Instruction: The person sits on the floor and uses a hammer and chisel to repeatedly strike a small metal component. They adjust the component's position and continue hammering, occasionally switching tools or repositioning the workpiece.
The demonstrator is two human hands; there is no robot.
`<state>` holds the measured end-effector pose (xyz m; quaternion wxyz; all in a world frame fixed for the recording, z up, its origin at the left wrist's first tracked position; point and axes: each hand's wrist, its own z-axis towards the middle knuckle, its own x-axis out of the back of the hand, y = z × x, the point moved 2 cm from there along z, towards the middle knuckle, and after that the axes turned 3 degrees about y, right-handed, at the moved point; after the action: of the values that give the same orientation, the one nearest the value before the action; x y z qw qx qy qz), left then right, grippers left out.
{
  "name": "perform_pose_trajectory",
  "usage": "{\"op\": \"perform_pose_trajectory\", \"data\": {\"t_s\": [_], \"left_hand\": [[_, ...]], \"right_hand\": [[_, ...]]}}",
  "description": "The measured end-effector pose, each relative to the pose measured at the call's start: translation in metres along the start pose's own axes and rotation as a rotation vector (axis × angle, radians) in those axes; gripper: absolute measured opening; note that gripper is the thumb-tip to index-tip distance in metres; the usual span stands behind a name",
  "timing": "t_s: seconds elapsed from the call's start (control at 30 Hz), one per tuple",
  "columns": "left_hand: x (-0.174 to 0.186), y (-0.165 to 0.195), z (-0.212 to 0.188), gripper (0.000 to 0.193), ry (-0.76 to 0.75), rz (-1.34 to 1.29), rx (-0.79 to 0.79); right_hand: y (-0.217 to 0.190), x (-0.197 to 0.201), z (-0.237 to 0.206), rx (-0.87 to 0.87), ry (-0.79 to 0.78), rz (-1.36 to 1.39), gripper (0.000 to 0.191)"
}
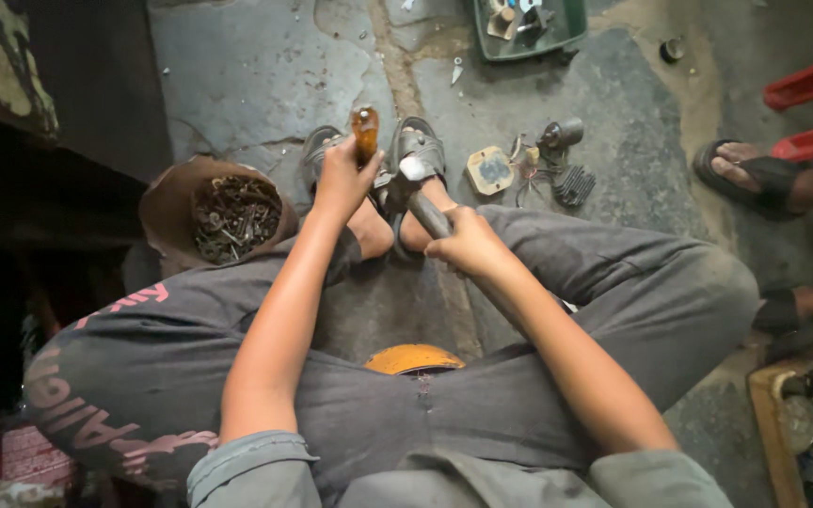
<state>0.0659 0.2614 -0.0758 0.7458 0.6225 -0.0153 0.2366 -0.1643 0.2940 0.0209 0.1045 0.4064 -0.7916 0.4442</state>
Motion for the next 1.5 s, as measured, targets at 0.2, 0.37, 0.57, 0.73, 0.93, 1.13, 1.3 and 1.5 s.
{"op": "perform_pose_trajectory", "data": {"t_s": [0.2,0.37,0.57,0.73,0.93,1.13,1.3,1.5], "left_hand": [[0.010,0.006,0.008,0.025,0.101,0.072,-0.163],[0.007,-0.014,0.019,0.026,0.058,0.034,-0.007],[-0.008,-0.029,-0.004,0.030,0.035,0.018,-0.059],[-0.018,-0.037,-0.026,0.029,-0.089,-0.026,0.037],[-0.007,-0.039,0.002,0.025,0.089,-0.029,0.120],[0.002,-0.032,0.010,0.021,0.161,-0.019,0.084],[-0.004,-0.028,0.006,0.020,0.121,-0.011,0.105],[-0.015,-0.017,0.010,0.018,0.118,-0.040,0.050]], "right_hand": [[-0.140,0.079,-0.042,0.646,0.300,-0.207,0.041],[-0.216,0.105,-0.090,0.817,0.507,-0.134,0.020],[-0.158,0.033,-0.025,0.643,0.245,-0.474,0.055],[-0.113,0.053,-0.048,0.555,0.223,-0.231,0.041],[-0.092,0.065,-0.089,0.147,0.086,0.423,0.039],[-0.020,0.032,-0.081,-0.063,0.060,0.648,0.035],[0.017,0.013,-0.058,-0.214,-0.107,0.891,0.032],[0.015,0.011,-0.050,-0.105,-0.044,0.653,0.032]]}}
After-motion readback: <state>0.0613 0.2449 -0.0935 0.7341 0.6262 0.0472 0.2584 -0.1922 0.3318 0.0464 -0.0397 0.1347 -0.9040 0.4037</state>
